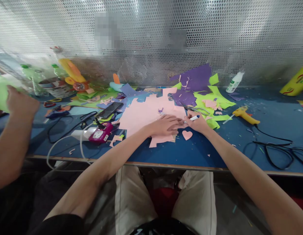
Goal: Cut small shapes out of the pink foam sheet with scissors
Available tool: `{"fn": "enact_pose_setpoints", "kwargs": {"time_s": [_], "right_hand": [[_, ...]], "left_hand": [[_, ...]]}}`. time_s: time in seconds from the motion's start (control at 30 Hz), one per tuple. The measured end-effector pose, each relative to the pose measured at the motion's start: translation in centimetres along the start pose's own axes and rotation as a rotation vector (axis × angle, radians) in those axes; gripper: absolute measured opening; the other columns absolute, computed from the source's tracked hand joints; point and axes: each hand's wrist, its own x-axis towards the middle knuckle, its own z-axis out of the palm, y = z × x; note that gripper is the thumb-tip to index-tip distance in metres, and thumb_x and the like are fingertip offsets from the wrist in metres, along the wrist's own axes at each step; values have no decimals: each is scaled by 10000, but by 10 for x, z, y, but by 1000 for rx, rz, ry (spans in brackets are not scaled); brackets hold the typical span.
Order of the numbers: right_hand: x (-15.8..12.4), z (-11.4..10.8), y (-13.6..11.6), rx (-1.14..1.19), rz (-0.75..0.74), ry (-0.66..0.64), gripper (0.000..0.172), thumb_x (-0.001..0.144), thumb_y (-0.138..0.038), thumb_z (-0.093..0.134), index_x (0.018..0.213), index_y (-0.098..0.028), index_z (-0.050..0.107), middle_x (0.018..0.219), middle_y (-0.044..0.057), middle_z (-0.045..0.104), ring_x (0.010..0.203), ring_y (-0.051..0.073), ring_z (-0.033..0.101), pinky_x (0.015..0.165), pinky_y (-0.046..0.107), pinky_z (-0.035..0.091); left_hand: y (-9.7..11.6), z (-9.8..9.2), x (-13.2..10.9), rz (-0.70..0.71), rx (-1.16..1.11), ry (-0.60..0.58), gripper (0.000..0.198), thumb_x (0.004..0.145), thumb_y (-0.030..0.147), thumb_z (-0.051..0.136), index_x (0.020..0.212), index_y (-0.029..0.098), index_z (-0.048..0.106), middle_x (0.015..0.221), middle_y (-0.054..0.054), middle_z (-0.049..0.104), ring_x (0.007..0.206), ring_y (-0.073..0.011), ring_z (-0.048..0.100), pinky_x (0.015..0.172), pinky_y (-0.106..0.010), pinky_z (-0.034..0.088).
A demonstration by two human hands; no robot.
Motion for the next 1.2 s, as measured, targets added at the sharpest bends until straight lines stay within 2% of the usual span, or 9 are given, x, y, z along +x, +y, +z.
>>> {"fn": "enact_pose_setpoints", "kwargs": {"time_s": [0.2, 0.4, 0.7, 0.8, 0.93, 1.1, 1.2], "right_hand": [[-1, 0, 0, 11, 8, -6, 331, 860, -254, 582, 620, -280, 356, 492, -60, 444, 503, 161, 411, 553, 309, 311], [1, 0, -1, 23, 14, -12, 349, 819, -205, 604, 594, -276, 346, 477, -67, 404, 497, 152, 360, 540, 309, 276], [1, -1, -3, 83, 37, -19, 373, 809, -204, 617, 571, -271, 338, 467, -69, 405, 491, 140, 377, 524, 298, 288], [2, -1, -3, 133, 58, -8, 365, 848, -234, 608, 583, -276, 361, 440, -68, 450, 453, 139, 423, 515, 297, 336], [2, -4, -5, 187, 91, 63, 291, 932, -358, 560, 680, -287, 433, 481, -47, 565, 433, 153, 500, 507, 303, 407], [-9, -6, -12, 354, 175, 172, 171, 876, -407, 666, 805, -291, 562, 639, 0, 704, 440, 153, 548, 432, 287, 427], [-24, -5, -16, 469, 254, 147, 117, 900, -384, 621, 831, -290, 614, 702, 26, 742, 445, 170, 607, 426, 301, 474]], "left_hand": [[-1, 2, 0, -12, 2, 14, 706, 1005, 653, 308, 1596, 268, 343, 1669, -54, 347, 1543, -293, 260, 1276, -504, 143], [-2, 2, 0, -4, -2, 13, 712, 1001, 665, 306, 1586, 265, 368, 1665, -67, 352, 1543, -310, 261, 1273, -514, 141], [-3, 4, 0, -7, 19, 24, 712, 1001, 661, 316, 1586, 260, 368, 1662, -66, 358, 1540, -309, 265, 1273, -513, 145], [-2, 2, 0, 5, -1, 19, 697, 1006, 652, 315, 1591, 277, 361, 1667, -62, 347, 1542, -308, 264, 1273, -513, 148], [-4, -1, 0, 18, -19, 16, 651, 1009, 631, 337, 1565, 301, 407, 1661, -46, 361, 1534, -306, 285, 1267, -504, 169], [-11, -4, 0, 45, -39, 26, 655, 994, 661, 359, 1561, 337, 417, 1661, -24, 367, 1539, -278, 300, 1264, -493, 189], [-17, -2, 0, 70, -43, 38, 633, 995, 660, 368, 1524, 332, 485, 1640, -20, 407, 1529, -263, 328, 1267, -466, 202]]}}
